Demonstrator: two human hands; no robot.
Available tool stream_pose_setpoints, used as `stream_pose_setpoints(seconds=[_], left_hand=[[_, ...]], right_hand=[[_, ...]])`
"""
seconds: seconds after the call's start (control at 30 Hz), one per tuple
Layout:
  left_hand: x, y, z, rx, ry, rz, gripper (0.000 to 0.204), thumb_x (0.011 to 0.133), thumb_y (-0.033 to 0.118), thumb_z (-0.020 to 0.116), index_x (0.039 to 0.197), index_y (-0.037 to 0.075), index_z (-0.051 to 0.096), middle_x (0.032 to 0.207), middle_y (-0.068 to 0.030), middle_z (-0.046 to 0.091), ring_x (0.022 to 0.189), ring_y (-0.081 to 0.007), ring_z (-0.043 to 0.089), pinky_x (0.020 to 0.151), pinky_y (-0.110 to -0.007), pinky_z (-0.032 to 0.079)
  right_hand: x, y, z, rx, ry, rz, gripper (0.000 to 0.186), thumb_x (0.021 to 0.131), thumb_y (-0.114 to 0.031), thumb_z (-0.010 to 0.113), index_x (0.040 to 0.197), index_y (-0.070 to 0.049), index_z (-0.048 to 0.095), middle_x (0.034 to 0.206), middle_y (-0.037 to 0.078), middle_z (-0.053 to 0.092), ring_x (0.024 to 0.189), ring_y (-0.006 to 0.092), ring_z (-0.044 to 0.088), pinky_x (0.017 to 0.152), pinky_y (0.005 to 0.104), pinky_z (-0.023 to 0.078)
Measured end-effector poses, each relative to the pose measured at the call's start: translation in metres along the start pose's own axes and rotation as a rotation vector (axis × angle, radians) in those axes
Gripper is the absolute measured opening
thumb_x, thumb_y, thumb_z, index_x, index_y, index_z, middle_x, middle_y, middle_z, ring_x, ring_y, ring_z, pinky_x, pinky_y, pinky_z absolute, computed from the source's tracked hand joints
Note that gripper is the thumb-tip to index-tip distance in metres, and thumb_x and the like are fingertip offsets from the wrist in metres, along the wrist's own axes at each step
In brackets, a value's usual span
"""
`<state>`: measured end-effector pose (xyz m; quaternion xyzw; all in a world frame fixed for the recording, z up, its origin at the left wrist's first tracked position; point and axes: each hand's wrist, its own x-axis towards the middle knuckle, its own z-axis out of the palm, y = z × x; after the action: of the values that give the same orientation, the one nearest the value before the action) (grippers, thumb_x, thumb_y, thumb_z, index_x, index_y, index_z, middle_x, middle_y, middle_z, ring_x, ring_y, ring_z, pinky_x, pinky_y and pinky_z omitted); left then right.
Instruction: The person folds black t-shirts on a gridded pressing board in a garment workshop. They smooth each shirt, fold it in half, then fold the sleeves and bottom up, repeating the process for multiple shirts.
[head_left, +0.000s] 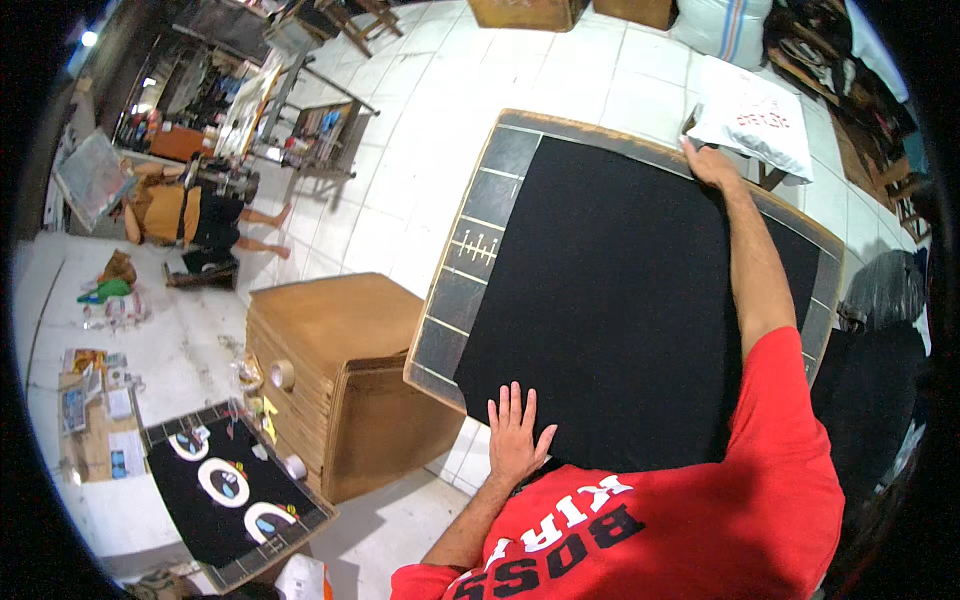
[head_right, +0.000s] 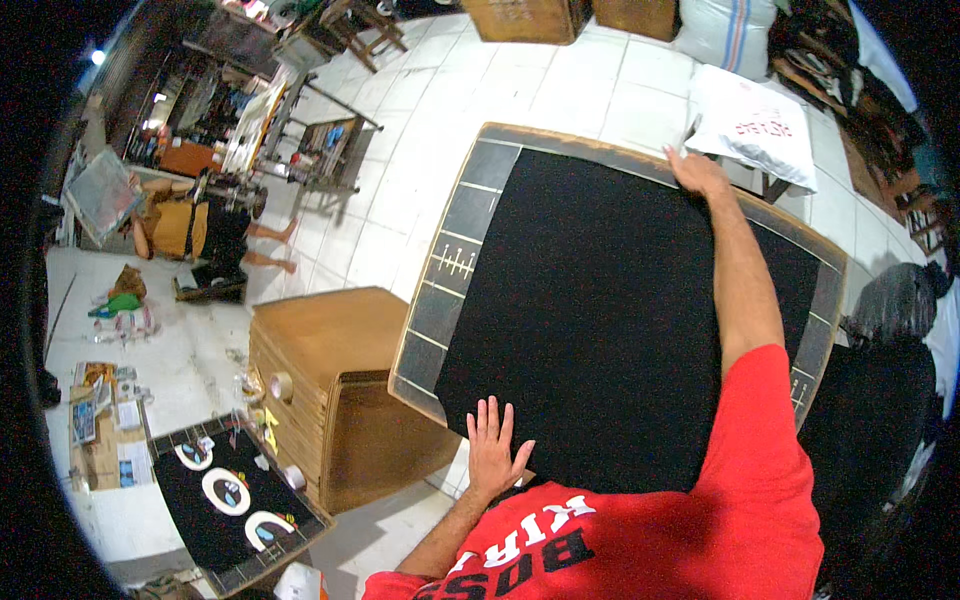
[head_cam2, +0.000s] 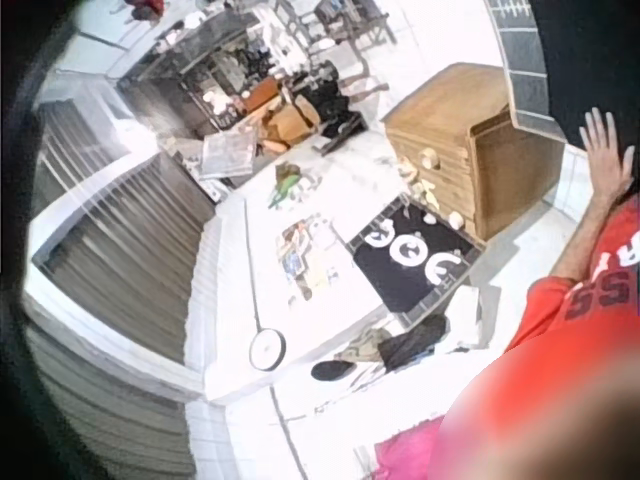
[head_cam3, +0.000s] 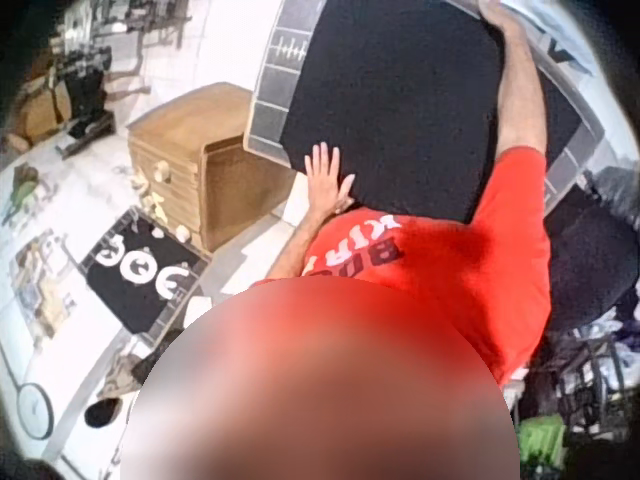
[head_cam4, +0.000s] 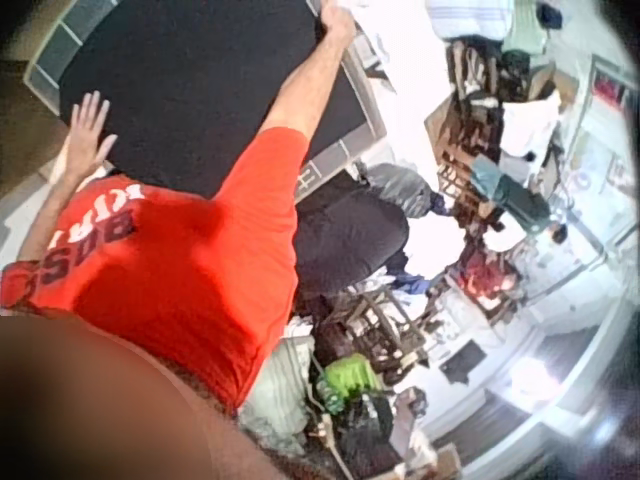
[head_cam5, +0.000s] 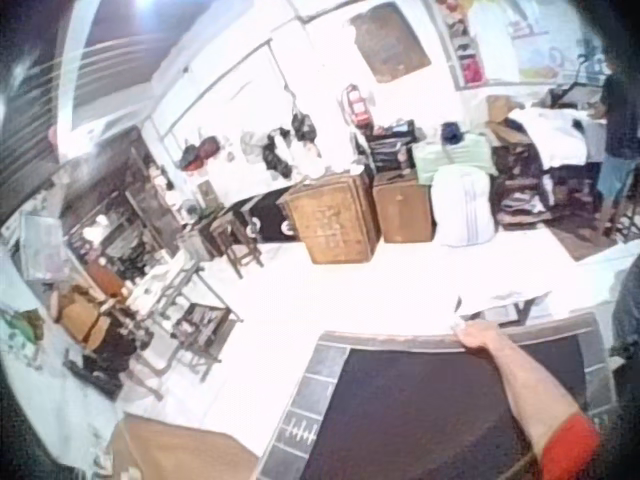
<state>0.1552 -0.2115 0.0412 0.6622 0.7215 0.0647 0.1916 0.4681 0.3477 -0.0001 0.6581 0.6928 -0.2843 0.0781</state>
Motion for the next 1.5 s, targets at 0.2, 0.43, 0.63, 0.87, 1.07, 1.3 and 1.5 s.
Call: stream_pose_setpoints(seconds=[0.2,0.43,0.63,0.87,1.07,1.3,1.5], left_hand=[[-0.002,0.002,0.002,0.018,-0.001,-0.042,0.080,0.097,0.051,0.063,0.159,0.005,0.038,0.168,-0.0249,0.023,0.157,-0.0430,0.017,0.124,-0.062,0.013],[-0.010,-0.007,-0.015,-0.167,0.122,0.009,0.071,0.097,0.035,0.068,0.155,0.003,0.043,0.165,-0.0243,0.032,0.154,-0.0403,0.028,0.125,-0.055,0.023],[-0.076,-0.046,-0.007,-0.219,0.319,-0.121,0.061,0.094,0.014,0.064,0.151,0.000,0.046,0.160,-0.0238,0.039,0.150,-0.0401,0.036,0.123,-0.052,0.029],[-0.206,-0.136,0.032,-0.565,0.222,-0.451,0.056,0.087,0.004,0.052,0.144,0.003,0.055,0.146,-0.0250,0.056,0.134,-0.0408,0.054,0.114,-0.046,0.044],[-0.342,-0.202,0.066,-0.633,0.294,-0.788,0.054,0.086,0.008,0.053,0.139,0.003,0.061,0.129,-0.0252,0.067,0.116,-0.0390,0.067,0.104,-0.045,0.052],[-0.457,-0.237,0.157,-0.866,0.138,-1.039,0.062,0.087,0.022,0.062,0.144,0.000,0.054,0.142,-0.0273,0.058,0.132,-0.0399,0.056,0.115,-0.044,0.043],[-0.467,-0.250,0.198,-0.926,0.152,-1.123,0.072,0.091,0.041,0.072,0.148,0.002,0.052,0.144,-0.0236,0.058,0.133,-0.0376,0.056,0.114,-0.045,0.042]], right_hand=[[0.004,0.005,-0.001,-0.013,-0.038,0.013,0.104,0.100,-0.076,0.017,0.134,0.013,0.059,0.144,0.036,0.052,0.139,0.0472,0.049,0.119,0.0495,0.036],[-0.025,-0.017,0.012,0.030,0.517,-0.246,0.070,0.109,-0.054,0.030,0.139,0.002,0.059,0.140,0.023,0.062,0.134,0.0411,0.052,0.114,0.0481,0.038],[-0.151,-0.175,0.133,0.214,0.788,-0.787,0.036,0.106,-0.028,0.056,0.126,-0.001,0.067,0.124,0.021,0.068,0.120,0.0398,0.060,0.109,0.0479,0.043],[-0.328,-0.369,0.264,0.491,0.172,-0.964,0.052,0.113,-0.038,0.034,0.130,-0.001,0.066,0.123,0.021,0.065,0.119,0.0355,0.056,0.107,0.0442,0.042],[-0.392,-0.504,0.367,0.580,-0.356,-0.898,0.069,0.110,-0.052,0.037,0.131,0.007,0.065,0.130,0.027,0.068,0.128,0.0372,0.060,0.110,0.0432,0.043],[-0.375,-0.599,0.493,0.586,-0.483,-0.981,0.049,0.104,-0.033,0.057,0.137,0.003,0.059,0.135,0.023,0.064,0.127,0.0358,0.059,0.110,0.0427,0.043],[-0.360,-0.605,0.575,0.465,-0.001,-1.117,0.055,0.096,-0.013,0.062,0.144,0.007,0.044,0.146,0.030,0.047,0.140,0.0462,0.039,0.122,0.0506,0.027]])
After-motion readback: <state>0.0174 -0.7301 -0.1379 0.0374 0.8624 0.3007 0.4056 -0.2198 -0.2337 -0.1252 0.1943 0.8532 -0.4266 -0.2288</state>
